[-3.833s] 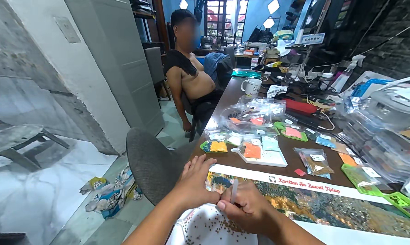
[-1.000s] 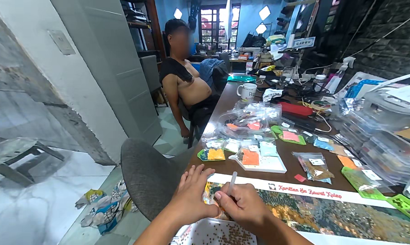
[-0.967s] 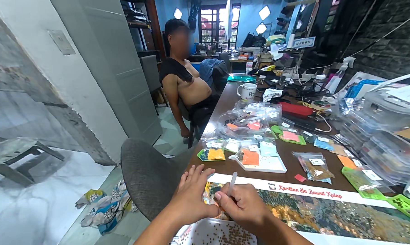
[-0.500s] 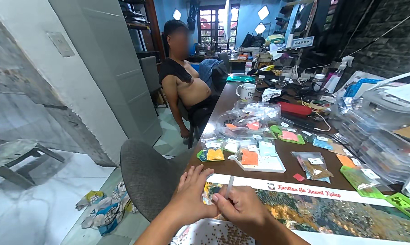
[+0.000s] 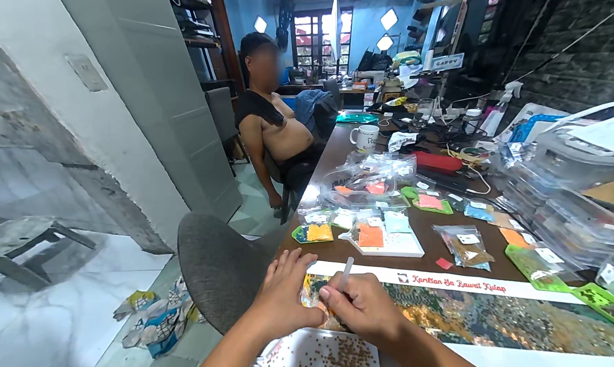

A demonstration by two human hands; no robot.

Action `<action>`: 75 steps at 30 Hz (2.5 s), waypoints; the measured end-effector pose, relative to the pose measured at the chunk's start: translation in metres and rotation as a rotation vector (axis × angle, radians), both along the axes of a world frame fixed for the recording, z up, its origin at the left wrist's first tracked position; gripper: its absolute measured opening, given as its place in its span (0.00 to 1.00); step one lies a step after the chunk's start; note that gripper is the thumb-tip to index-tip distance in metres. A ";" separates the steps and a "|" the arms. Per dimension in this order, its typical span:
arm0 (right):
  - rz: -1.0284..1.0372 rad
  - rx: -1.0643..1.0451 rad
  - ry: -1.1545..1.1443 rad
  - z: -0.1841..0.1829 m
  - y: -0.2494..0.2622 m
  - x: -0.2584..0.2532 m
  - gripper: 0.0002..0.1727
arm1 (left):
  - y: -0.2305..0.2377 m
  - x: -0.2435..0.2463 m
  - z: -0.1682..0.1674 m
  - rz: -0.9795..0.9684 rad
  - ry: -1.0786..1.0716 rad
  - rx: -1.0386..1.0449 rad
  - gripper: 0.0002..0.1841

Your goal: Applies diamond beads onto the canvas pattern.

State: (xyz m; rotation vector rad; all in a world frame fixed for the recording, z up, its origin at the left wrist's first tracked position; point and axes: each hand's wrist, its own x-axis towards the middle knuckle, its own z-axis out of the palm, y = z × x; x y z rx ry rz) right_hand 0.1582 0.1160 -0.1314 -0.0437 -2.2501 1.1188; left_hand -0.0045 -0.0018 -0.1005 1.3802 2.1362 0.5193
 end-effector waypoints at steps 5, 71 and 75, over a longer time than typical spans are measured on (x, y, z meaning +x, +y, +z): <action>0.011 0.016 0.001 -0.001 0.001 -0.001 0.21 | -0.001 0.000 0.000 0.001 0.003 0.007 0.53; 0.105 0.021 0.120 0.007 -0.006 0.010 0.23 | 0.001 0.004 0.000 -0.011 0.060 -0.020 0.54; 0.114 0.061 0.106 0.004 -0.008 0.010 0.23 | 0.001 0.004 0.002 -0.015 0.048 -0.010 0.55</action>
